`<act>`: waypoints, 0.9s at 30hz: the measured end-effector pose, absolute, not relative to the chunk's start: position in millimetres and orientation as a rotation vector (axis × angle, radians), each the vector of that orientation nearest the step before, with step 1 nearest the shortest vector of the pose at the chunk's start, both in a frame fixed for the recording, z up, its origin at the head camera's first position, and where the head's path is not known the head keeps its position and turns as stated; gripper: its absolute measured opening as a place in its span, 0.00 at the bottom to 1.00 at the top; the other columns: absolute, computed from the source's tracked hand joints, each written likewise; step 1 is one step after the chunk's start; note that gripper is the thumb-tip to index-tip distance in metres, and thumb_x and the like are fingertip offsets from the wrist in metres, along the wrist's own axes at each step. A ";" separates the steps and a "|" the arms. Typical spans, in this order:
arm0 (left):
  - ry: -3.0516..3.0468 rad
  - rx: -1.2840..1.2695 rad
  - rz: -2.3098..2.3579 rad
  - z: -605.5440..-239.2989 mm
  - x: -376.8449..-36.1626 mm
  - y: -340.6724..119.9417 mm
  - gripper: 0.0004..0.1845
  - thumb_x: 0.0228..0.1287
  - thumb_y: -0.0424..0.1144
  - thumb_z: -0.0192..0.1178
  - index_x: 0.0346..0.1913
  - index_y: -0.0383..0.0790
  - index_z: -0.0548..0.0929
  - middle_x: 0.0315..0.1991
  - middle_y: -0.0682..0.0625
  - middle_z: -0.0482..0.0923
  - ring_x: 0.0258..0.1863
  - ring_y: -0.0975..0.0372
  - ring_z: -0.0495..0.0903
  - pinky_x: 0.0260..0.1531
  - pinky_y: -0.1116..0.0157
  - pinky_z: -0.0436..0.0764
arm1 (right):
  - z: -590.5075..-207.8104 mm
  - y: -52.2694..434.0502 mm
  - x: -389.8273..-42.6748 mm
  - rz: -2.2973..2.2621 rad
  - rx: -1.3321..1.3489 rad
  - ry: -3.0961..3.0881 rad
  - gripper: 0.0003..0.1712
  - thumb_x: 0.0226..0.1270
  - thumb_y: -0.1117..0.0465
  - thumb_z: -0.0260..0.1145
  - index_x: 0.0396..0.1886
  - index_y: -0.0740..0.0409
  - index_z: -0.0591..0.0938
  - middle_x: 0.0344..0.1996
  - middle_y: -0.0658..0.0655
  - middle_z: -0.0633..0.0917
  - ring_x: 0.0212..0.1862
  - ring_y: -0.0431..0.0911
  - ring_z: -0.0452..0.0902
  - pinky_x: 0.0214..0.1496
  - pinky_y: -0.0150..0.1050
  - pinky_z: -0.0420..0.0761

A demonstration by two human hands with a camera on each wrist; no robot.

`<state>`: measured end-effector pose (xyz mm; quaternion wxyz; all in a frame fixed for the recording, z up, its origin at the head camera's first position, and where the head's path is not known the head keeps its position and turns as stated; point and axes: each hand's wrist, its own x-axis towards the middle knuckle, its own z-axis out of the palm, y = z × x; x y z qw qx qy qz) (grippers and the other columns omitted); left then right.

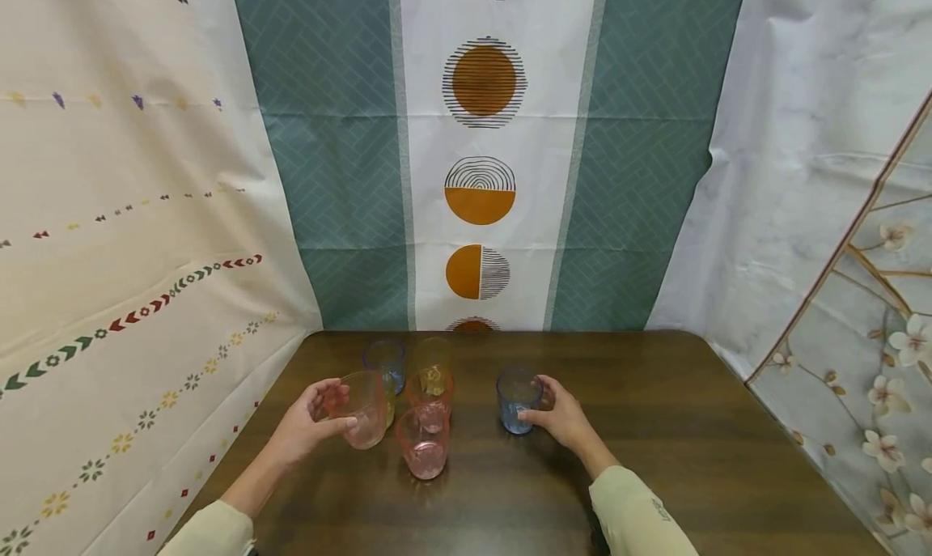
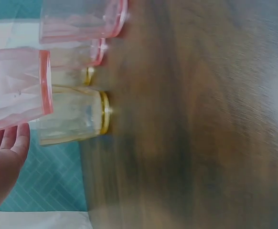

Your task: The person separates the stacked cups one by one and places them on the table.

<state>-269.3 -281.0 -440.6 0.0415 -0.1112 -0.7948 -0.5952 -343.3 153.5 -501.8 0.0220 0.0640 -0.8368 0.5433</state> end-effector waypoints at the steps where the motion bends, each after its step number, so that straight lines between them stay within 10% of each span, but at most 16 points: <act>1: -2.435 -0.341 -1.826 -442.6 -268.7 -282.3 0.41 0.59 0.32 0.69 0.71 0.28 0.58 0.66 0.34 0.67 0.63 0.56 0.68 0.52 0.78 0.70 | -501.2 153.4 -343.6 1.676 0.204 -2.594 0.49 0.53 0.56 0.80 0.71 0.65 0.66 0.66 0.64 0.74 0.66 0.63 0.69 0.65 0.59 0.70; 27: -2.492 -0.270 -1.879 -490.5 -263.5 -292.5 0.41 0.52 0.27 0.74 0.65 0.24 0.61 0.64 0.29 0.67 0.65 0.43 0.67 0.57 0.61 0.76 | -494.4 151.6 -340.8 1.674 0.201 -2.577 0.50 0.53 0.57 0.80 0.71 0.67 0.65 0.67 0.67 0.72 0.65 0.64 0.70 0.64 0.56 0.72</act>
